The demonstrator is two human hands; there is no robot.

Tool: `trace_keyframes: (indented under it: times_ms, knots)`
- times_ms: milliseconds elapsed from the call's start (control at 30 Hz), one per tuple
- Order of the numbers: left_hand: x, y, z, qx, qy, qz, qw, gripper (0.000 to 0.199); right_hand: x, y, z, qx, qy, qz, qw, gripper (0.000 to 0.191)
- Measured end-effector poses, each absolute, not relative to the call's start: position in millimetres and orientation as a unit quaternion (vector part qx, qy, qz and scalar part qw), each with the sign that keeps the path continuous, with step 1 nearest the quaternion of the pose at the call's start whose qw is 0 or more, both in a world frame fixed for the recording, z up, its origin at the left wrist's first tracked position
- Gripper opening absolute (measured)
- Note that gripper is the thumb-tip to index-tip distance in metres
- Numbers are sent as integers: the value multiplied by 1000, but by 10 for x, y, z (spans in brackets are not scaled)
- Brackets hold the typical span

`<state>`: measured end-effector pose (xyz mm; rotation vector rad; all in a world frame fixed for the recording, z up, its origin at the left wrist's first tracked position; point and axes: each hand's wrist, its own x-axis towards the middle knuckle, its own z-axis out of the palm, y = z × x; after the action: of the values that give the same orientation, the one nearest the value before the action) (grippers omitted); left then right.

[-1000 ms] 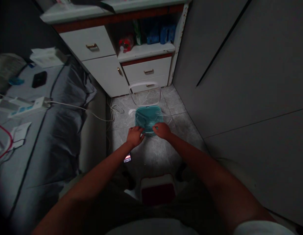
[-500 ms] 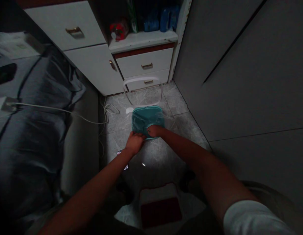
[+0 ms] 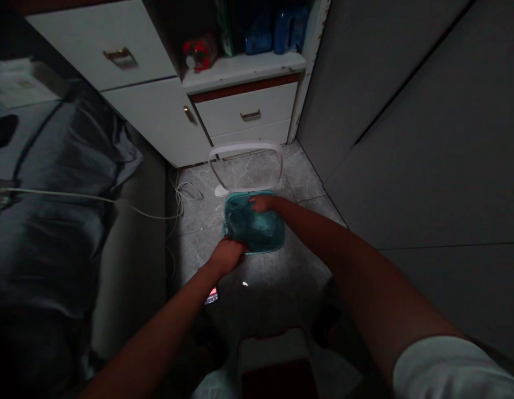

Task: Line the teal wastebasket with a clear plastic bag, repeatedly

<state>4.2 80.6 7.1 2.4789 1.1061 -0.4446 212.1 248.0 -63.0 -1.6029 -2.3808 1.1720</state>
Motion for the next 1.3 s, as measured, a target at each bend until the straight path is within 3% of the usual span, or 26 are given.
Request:
trace_keyframes:
  times_ms: [233, 400, 567, 700, 833, 1300]
  knots:
    - [-28, 931, 101, 878, 415, -106, 212, 29, 2328, 2415, -225, -508, -782, 361, 21, 27]
    - [-299, 1459, 170, 830, 547, 22, 111, 36, 2544, 2015, -135, -569, -775, 247, 121, 27]
    - [-506, 1875, 78, 799, 596, 30, 77, 36, 2696, 1775, -156, -665, -704, 154, 198, 29]
    - [-555, 2065, -111, 793, 589, 85, 130, 35, 2781, 1783, -199, -711, -659, 157, 189, 39]
    - [-538, 2242, -294, 762, 597, 137, 210, 32, 2855, 1851, -240, -739, -623, 208, 149, 23]
    - [-493, 2668, -542, 713, 644, 95, 263, 31, 2959, 2105, -368, -766, -590, 223, 121, 29]
